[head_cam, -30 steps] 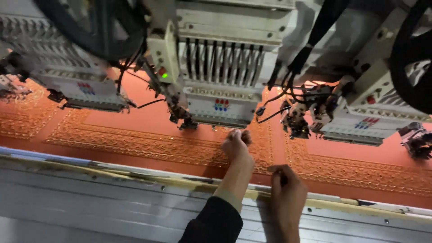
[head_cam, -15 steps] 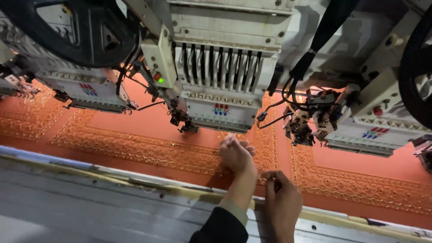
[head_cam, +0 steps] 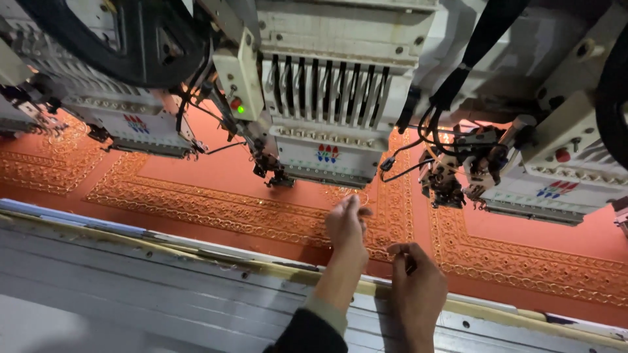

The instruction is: The person is seen moving quickly between the heads of a large industrial embroidery machine, checking for thread breaks and re-threading the needles as needed.

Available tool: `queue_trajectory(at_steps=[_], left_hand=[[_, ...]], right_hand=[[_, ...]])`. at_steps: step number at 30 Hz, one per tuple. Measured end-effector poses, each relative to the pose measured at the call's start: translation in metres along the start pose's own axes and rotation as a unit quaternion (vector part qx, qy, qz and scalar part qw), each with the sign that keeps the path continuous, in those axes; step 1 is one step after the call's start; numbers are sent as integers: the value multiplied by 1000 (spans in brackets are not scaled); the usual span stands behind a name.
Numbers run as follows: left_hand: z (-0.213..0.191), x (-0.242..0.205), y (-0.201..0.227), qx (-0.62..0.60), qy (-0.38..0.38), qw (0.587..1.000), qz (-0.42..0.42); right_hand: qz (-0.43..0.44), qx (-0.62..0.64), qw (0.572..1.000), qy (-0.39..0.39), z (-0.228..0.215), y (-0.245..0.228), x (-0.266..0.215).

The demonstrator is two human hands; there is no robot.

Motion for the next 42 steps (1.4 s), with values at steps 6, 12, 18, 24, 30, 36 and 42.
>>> queue_trajectory(at_steps=[6,12,18,24,30,36,42], left_hand=[[37,59,-34,-195,82,977,-35],[28,37,-13,-105,207,973,13],[-50,-49,24,101,76,977,174],[-132,-80,-20,433,-57,865,245],[-85,-64,60,538,-49,749,384],[-26,2,68,203,-123,967,94],[-1,4,69,-31,-106,991,77]], right_hand=[[21,42,999,-1,-3,-1,-1],[15,137,990,-8,0,-8,-2],[28,229,969,-84,7,-23,-7],[117,376,890,-227,36,-36,-22],[164,421,856,-249,17,-63,-53],[80,415,838,-346,29,-55,-56],[168,453,843,-237,24,-59,-48]])
Point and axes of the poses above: each hand's wrist, its own x-axis towards the middle knuckle, its own z-axis out of the palm, y = z × x, the point moved 6 cm from there along x, towards the middle knuckle, and after that the axes turned 10 degrees about y, right-handed, at the moved point
